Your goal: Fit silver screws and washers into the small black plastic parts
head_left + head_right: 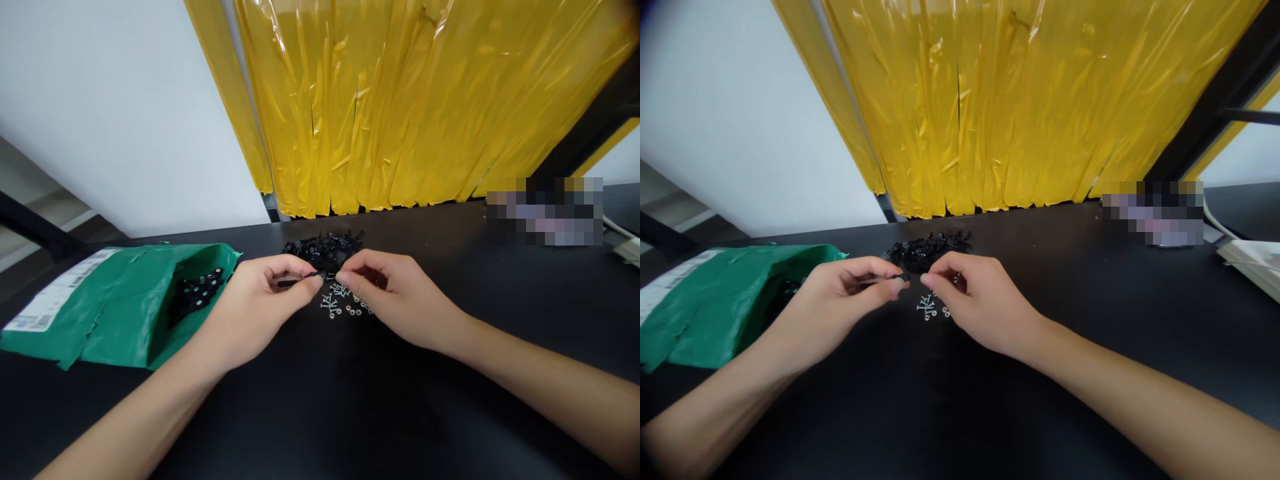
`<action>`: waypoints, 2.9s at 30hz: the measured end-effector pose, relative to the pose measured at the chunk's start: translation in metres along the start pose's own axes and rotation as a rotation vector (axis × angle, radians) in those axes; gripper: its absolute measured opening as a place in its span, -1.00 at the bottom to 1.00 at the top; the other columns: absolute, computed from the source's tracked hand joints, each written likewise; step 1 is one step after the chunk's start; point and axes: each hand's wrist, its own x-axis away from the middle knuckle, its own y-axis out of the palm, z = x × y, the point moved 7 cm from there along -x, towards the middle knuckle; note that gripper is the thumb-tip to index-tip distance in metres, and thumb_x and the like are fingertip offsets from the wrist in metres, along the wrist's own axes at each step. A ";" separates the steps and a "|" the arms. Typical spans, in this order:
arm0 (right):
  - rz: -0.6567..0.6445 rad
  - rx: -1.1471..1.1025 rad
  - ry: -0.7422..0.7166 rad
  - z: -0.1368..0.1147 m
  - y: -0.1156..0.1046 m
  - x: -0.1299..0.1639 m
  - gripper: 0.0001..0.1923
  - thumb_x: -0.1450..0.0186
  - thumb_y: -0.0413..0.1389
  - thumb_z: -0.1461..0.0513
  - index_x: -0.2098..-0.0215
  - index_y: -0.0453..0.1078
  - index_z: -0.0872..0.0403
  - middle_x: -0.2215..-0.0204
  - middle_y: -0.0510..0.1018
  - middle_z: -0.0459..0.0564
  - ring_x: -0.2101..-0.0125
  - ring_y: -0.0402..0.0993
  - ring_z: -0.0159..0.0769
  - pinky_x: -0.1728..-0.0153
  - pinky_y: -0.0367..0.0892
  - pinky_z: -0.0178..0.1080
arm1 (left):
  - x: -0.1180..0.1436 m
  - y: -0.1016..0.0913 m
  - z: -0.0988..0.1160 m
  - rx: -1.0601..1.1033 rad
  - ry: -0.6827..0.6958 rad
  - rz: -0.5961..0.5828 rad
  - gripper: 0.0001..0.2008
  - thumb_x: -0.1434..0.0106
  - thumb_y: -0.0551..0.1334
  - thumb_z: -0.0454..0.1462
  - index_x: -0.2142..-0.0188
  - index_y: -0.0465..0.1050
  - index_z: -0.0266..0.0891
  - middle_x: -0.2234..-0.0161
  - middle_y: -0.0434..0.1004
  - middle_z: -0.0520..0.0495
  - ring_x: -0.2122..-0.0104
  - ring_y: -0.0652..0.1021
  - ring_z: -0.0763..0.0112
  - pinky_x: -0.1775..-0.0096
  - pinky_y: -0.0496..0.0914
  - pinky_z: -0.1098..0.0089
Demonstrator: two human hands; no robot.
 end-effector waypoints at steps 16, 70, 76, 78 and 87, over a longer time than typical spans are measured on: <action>-0.320 0.533 -0.343 -0.009 0.040 -0.020 -0.81 -0.38 0.14 0.33 0.21 0.62 0.03 0.20 0.51 0.04 0.14 0.43 -0.17 0.08 0.33 -0.12 | -0.003 -0.009 -0.015 0.156 -0.175 -0.036 -0.86 -0.25 0.40 -0.19 0.29 0.69 -0.22 0.34 0.70 -0.07 0.38 0.57 0.42 0.23 0.50 0.38; 0.155 -0.232 -0.554 -0.015 -0.020 0.026 -0.88 -0.30 0.34 0.36 0.24 0.62 0.02 0.31 0.68 -0.11 0.26 0.62 -0.39 0.24 0.54 -0.32 | 0.015 0.039 0.011 0.279 -0.001 -0.221 -0.92 -0.25 0.38 -0.34 0.39 0.65 -0.24 0.44 0.64 0.08 0.38 0.58 0.57 0.28 0.47 0.61; 0.153 -0.122 -0.624 -0.023 -0.018 0.029 -0.87 -0.31 0.33 0.37 0.21 0.63 0.04 0.34 0.69 -0.09 0.29 0.62 -0.39 0.25 0.55 -0.31 | 0.014 0.039 0.009 0.237 0.012 -0.198 -0.92 -0.22 0.38 -0.35 0.41 0.65 -0.21 0.48 0.64 0.12 0.41 0.57 0.60 0.33 0.44 0.65; 0.143 -0.140 -0.616 -0.024 -0.017 0.029 -0.90 -0.31 0.33 0.37 0.23 0.63 0.07 0.35 0.68 -0.07 0.29 0.62 -0.39 0.24 0.56 -0.31 | 0.015 0.038 0.009 0.250 0.006 -0.196 -0.92 -0.21 0.38 -0.36 0.41 0.66 -0.21 0.48 0.65 0.12 0.43 0.58 0.60 0.34 0.44 0.66; 0.169 -0.031 -0.708 -0.032 -0.018 0.038 -0.82 -0.39 0.22 0.41 0.15 0.64 0.07 0.20 0.63 0.03 0.27 0.61 -0.38 0.27 0.57 -0.29 | 0.016 0.039 0.005 0.383 -0.011 -0.191 -0.91 -0.23 0.39 -0.36 0.39 0.68 -0.20 0.47 0.67 0.08 0.40 0.60 0.56 0.28 0.49 0.62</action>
